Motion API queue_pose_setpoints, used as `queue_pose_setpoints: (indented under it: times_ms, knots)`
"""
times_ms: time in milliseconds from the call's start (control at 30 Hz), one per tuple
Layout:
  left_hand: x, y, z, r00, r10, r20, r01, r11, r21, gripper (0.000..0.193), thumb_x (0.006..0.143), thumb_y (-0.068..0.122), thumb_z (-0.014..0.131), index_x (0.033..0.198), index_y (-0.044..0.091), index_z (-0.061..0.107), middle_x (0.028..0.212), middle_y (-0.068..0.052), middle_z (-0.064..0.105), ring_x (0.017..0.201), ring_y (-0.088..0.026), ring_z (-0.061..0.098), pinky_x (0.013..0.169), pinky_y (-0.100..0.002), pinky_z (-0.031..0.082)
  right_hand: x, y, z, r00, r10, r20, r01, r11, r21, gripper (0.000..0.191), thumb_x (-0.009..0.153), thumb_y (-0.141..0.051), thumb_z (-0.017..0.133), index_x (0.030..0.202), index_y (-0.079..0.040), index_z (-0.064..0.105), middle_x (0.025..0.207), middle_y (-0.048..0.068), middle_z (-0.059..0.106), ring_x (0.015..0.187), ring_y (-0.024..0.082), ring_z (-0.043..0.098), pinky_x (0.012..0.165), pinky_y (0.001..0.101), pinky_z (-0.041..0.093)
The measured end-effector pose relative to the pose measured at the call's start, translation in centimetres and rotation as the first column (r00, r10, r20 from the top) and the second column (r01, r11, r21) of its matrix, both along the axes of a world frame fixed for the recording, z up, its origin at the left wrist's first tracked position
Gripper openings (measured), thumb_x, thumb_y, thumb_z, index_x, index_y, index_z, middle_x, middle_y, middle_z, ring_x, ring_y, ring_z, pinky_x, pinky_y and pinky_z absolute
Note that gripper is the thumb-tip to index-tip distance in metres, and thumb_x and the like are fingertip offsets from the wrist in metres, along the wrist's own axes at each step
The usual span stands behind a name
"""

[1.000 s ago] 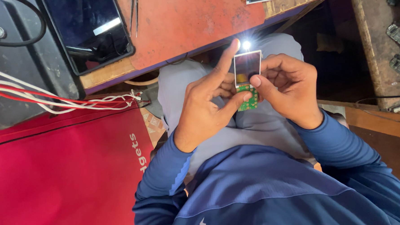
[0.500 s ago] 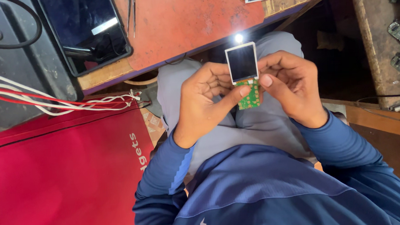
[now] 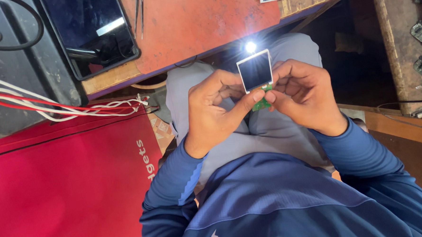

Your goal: The person uses a soldering iron to work on a small circuit board held in their left hand. They then apply a substance from a small bottle onto the board using a green brush. Finally, they attach a red battery to the board, causing a small screen to light up and display a boot-up sequence.

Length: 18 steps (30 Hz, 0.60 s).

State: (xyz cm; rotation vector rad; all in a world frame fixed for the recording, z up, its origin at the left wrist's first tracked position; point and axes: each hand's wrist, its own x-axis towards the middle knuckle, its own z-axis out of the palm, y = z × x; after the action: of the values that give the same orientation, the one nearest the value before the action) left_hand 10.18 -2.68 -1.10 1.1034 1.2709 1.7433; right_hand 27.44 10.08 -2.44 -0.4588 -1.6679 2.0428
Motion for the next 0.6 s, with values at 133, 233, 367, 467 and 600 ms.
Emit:
queue_pose_setpoints:
  times_ms: [133,233,367,467,600]
  knots:
    - [-0.03,0.01,-0.05,0.998,-0.046,0.031,0.046,0.999,-0.015,0.017,0.099,-0.002,0.077,0.110,-0.002,0.064,0.106,-0.011,0.076,0.093,-0.013,0.076,0.084,-0.027,0.064,0.31,-0.10,0.20,0.998,-0.053,-0.024,0.055,0.993,0.102,0.019,0.101,0.005,0.066,0.119,0.006,0.060,0.110,0.008,0.064,0.098,0.011,0.066,0.088,0.0248,0.057]
    - [-0.03,-0.04,-0.12,0.996,-0.085,0.012,0.085,0.996,-0.032,0.018,0.098,-0.003,0.078,0.110,-0.002,0.065,0.103,-0.010,0.075,0.091,-0.013,0.075,0.084,-0.027,0.063,0.57,-0.04,0.34,0.986,-0.150,-0.070,0.163,0.950,0.266,0.029,0.101,0.003,0.071,0.127,0.007,0.059,0.109,0.009,0.064,0.096,0.010,0.064,0.087,0.0217,0.055]
    - [0.19,-0.27,-0.01,0.992,-0.085,-0.089,0.081,0.995,-0.050,0.020,0.097,-0.002,0.080,0.110,-0.002,0.066,0.101,-0.010,0.074,0.090,-0.013,0.076,0.079,-0.024,0.062,0.93,0.05,0.50,0.971,-0.199,-0.132,0.233,0.912,0.339,0.033,0.099,0.002,0.075,0.128,0.008,0.059,0.115,0.011,0.063,0.097,0.010,0.064,0.087,0.0214,0.056]
    - [0.20,-0.15,0.08,0.991,-0.124,-0.059,0.121,0.991,-0.051,0.024,0.097,-0.003,0.079,0.117,-0.002,0.064,0.107,-0.010,0.075,0.094,-0.013,0.075,0.085,-0.027,0.063,1.06,0.06,0.66,0.972,-0.200,-0.119,0.229,0.913,0.336,0.030,0.100,0.004,0.074,0.126,0.008,0.060,0.114,0.011,0.064,0.097,0.011,0.065,0.086,0.0218,0.056]
    - [0.24,0.11,0.18,0.990,-0.141,0.001,0.141,0.989,-0.046,0.031,0.098,-0.003,0.077,0.124,-0.003,0.061,0.110,-0.011,0.074,0.097,-0.014,0.075,0.089,-0.028,0.064,0.87,0.00,0.96,0.982,-0.173,-0.073,0.187,0.940,0.285,0.024,0.101,0.008,0.071,0.122,0.010,0.060,0.112,0.012,0.065,0.099,0.012,0.067,0.087,0.0236,0.057]
